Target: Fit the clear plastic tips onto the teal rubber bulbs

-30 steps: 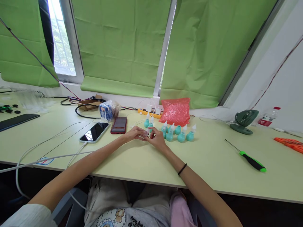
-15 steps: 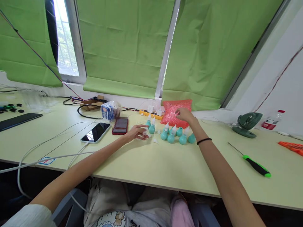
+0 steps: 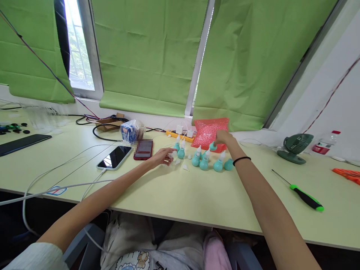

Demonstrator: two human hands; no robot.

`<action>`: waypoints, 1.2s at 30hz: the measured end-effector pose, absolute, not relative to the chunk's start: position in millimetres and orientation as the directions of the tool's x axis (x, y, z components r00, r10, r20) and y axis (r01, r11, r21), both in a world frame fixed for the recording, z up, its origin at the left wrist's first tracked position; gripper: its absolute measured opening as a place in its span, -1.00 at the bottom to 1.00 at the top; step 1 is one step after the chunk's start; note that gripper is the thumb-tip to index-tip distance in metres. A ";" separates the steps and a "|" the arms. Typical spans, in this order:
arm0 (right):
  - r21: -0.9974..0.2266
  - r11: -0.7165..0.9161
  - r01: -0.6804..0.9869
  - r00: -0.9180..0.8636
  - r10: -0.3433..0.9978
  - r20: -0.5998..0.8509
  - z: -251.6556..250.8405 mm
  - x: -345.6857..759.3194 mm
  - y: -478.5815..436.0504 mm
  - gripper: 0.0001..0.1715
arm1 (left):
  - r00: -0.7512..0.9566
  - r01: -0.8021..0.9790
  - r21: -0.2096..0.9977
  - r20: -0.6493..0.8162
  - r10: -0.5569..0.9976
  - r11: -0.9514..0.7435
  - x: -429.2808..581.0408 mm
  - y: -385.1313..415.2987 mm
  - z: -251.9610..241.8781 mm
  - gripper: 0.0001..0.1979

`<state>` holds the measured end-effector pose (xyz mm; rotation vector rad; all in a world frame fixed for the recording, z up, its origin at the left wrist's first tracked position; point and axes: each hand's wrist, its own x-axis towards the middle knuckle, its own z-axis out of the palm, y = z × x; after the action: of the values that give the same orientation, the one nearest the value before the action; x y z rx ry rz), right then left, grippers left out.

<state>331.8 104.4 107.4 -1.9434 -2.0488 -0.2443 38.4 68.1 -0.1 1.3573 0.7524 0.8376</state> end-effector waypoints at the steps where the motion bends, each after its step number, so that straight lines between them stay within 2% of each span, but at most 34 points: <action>1: -0.115 0.079 0.990 -0.034 0.935 0.353 116.3 331.3 102.1 -0.75 | 0.512 -0.084 0.996 0.025 0.859 0.020 38.0 67.9 0.1 -0.63; 4: -0.207 0.136 0.969 -0.033 0.900 0.436 138.0 323.1 89.9 -0.74 | 0.508 -0.116 0.993 0.059 0.860 0.000 36.9 66.3 1.5 -0.64; 7: -0.341 0.293 0.893 -0.070 0.841 0.537 139.8 300.3 68.1 -0.73 | 0.524 -0.137 0.990 0.080 0.848 -0.009 36.5 64.3 2.8 -0.64; 9: -0.589 0.560 0.583 -0.108 0.772 0.627 126.1 277.6 49.8 -0.73 | 0.542 -0.142 0.990 0.079 0.837 -0.001 36.5 63.8 3.5 -0.62; 11: -0.719 0.598 0.354 -0.138 0.793 0.593 102.3 252.1 31.9 -0.70 | 0.553 -0.147 0.989 0.080 0.829 0.002 36.3 64.1 4.7 -0.60; 13: -0.781 0.545 0.305 -0.182 0.839 0.513 73.2 227.3 17.4 -0.68 | 0.556 -0.153 0.988 0.092 0.826 -0.007 35.2 65.0 6.6 -0.63; 19: -0.736 0.535 0.415 -0.143 0.837 0.528 10.5 188.9 0.2 -0.57 | 0.595 -0.149 0.987 0.134 0.792 -0.056 26.1 64.7 17.8 -0.70; 22: -0.559 0.521 0.645 -0.116 0.790 0.602 2.6 191.1 0.3 -0.57 | 0.667 -0.132 0.989 0.136 0.732 -0.062 20.0 60.2 26.0 -0.67; 25: -0.367 0.474 0.800 -0.162 0.761 0.628 -0.7 196.8 4.1 -0.71 | 0.735 -0.098 0.993 0.117 0.668 -0.067 15.9 54.3 33.1 -0.64; 29: -0.298 0.465 0.834 -0.212 0.768 0.604 -5.4 198.6 8.6 -0.88 | 0.784 -0.030 0.996 0.076 0.615 -0.086 16.0 49.3 35.4 -0.64; 36: -0.226 0.428 0.875 -0.262 0.812 0.522 -6.8 190.9 2.5 -0.86 | 0.780 0.045 0.981 0.082 0.621 -0.187 20.3 50.1 27.4 -0.72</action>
<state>190.9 2.5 -6.8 -1.4171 -2.1114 -0.1441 20.3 50.1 27.4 1.6986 0.5283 0.5611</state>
